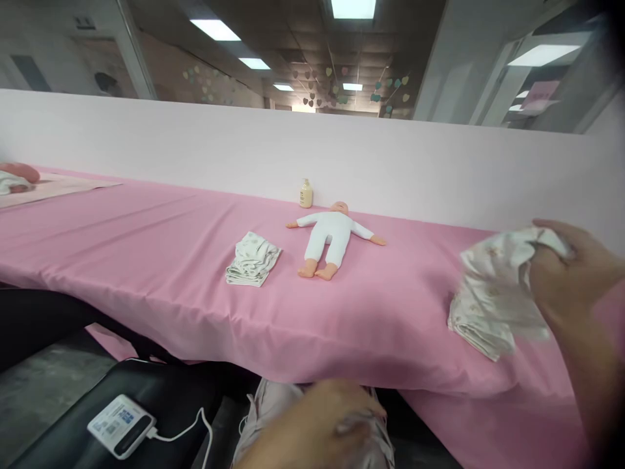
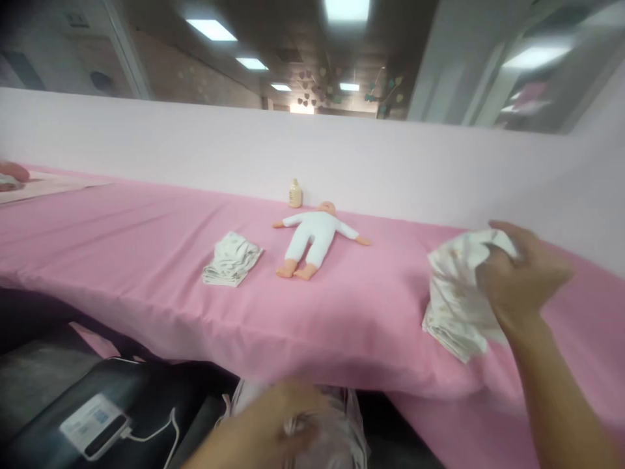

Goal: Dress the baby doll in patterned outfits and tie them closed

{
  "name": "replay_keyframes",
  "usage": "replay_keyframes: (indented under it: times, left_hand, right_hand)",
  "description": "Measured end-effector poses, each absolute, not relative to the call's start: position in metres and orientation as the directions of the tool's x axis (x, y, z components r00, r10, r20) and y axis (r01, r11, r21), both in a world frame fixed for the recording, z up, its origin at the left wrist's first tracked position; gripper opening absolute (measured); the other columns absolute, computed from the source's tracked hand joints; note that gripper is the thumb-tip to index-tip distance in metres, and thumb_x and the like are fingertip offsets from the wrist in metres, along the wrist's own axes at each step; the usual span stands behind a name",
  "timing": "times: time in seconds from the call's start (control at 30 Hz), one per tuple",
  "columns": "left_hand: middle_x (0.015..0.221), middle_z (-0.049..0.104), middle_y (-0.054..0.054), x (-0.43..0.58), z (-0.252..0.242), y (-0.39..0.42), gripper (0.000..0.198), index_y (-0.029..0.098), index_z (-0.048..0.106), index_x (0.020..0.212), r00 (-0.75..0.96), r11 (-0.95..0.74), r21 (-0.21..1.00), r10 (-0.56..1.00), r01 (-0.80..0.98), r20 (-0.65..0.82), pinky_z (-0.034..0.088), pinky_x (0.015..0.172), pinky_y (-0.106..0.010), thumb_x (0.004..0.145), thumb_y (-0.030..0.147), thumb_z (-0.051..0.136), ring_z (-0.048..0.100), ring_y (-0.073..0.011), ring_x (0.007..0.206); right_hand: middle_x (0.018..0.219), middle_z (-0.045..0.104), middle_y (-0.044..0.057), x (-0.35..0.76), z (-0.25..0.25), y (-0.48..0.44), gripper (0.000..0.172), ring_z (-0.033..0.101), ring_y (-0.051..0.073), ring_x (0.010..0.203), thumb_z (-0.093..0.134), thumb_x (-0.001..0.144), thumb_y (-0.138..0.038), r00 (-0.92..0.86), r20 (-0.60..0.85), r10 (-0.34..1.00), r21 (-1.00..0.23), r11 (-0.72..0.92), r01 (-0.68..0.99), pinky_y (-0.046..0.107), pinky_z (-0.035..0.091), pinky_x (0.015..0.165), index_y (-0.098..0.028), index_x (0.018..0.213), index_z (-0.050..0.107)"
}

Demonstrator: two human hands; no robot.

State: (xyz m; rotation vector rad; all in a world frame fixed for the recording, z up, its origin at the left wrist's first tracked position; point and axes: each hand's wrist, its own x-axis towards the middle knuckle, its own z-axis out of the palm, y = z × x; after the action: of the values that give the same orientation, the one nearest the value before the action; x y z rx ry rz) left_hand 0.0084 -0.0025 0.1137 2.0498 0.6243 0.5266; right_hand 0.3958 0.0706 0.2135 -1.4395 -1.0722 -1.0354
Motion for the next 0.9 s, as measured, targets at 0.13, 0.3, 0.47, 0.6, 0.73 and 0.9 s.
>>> replay_keyframes:
  times: [0.13, 0.3, 0.47, 0.6, 0.73, 0.9]
  left_hand:
    - [0.13, 0.054, -0.003, 0.003, 0.178, 0.032, 0.041, 0.031, 0.05, 0.129, 0.576, -0.465, 0.881, 0.745, 0.086, 0.337, 0.043, 0.099, -0.035, 0.088, 0.028, 0.054, 0.052, -0.0192, 0.116]
    - [0.112, 0.059, -0.007, 0.029, 0.231, 0.075, 0.041, 0.023, 0.052, 0.123, 0.504, -0.55, 0.834, 0.708, -0.044, 0.494, 0.047, 0.082, -0.032, 0.085, 0.035, 0.059, 0.056, -0.0186, 0.097]
    - [0.067, 0.05, 0.001, 0.031, 0.238, 0.094, 0.028, 0.015, 0.062, 0.08, 0.499, -0.587, 0.809, 0.709, 0.024, 0.499, 0.035, 0.057, -0.024, 0.089, 0.039, 0.049, 0.045, -0.0097, 0.06]
    - [0.062, 0.044, 0.002, 0.02, 0.237, 0.099, 0.034, 0.015, 0.054, 0.064, 0.476, -0.536, 0.844, 0.74, -0.006, 0.474, 0.031, 0.054, -0.023, 0.086, 0.041, 0.053, 0.041, -0.0083, 0.057]
    - [0.064, 0.05, 0.0, 0.016, 0.232, 0.108, 0.032, 0.015, 0.057, 0.068, 0.443, -0.36, 0.929, 0.822, -0.082, 0.358, 0.035, 0.053, -0.023, 0.082, 0.044, 0.056, 0.048, -0.0104, 0.058]
    - [0.067, 0.056, -0.002, 0.012, 0.226, 0.124, 0.028, 0.015, 0.058, 0.077, 0.349, -0.212, 0.957, 0.898, -0.196, 0.27, 0.042, 0.057, -0.025, 0.078, 0.043, 0.061, 0.054, -0.0137, 0.061]
  right_hand:
    - [0.071, 0.067, 0.003, 0.281, 0.265, 0.061, 0.017, 0.056, 0.014, 0.055, 0.061, 0.064, -0.02, -0.073, 0.961, 0.268, -0.023, 0.338, 0.941, 0.024, 0.04, 0.054, -0.019, 0.079, 0.067]
    - [0.048, 0.05, -0.005, 0.201, 0.279, 0.055, 0.016, 0.04, 0.008, 0.043, 0.064, 0.071, -0.031, -0.224, 0.732, 0.644, -0.195, 0.513, 0.836, 0.021, 0.027, 0.043, -0.02, 0.062, 0.058]
    - [0.053, 0.054, -0.003, 0.2, 0.292, 0.069, 0.019, 0.046, 0.01, 0.047, 0.067, 0.07, -0.037, -0.178, 0.515, 0.838, -0.472, 0.451, 0.757, 0.022, 0.028, 0.041, -0.02, 0.064, 0.064]
    - [0.057, 0.057, -0.002, 0.216, 0.293, 0.081, 0.014, 0.05, 0.011, 0.049, 0.067, 0.069, -0.034, -0.269, 0.349, 0.898, -0.553, 0.429, 0.715, 0.022, 0.034, 0.043, -0.02, 0.072, 0.067]
    - [0.065, 0.063, 0.0, 0.237, 0.284, 0.093, 0.008, 0.057, 0.016, 0.058, 0.062, 0.065, -0.023, -0.248, 0.392, 0.886, -0.48, 0.427, 0.767, 0.023, 0.039, 0.047, -0.02, 0.07, 0.067]
    - [0.072, 0.067, 0.003, 0.263, 0.274, 0.109, 0.017, 0.06, 0.019, 0.064, 0.054, 0.062, -0.017, -0.005, 0.51, 0.86, -0.611, 0.367, 0.701, 0.025, 0.044, 0.051, -0.02, 0.071, 0.068]
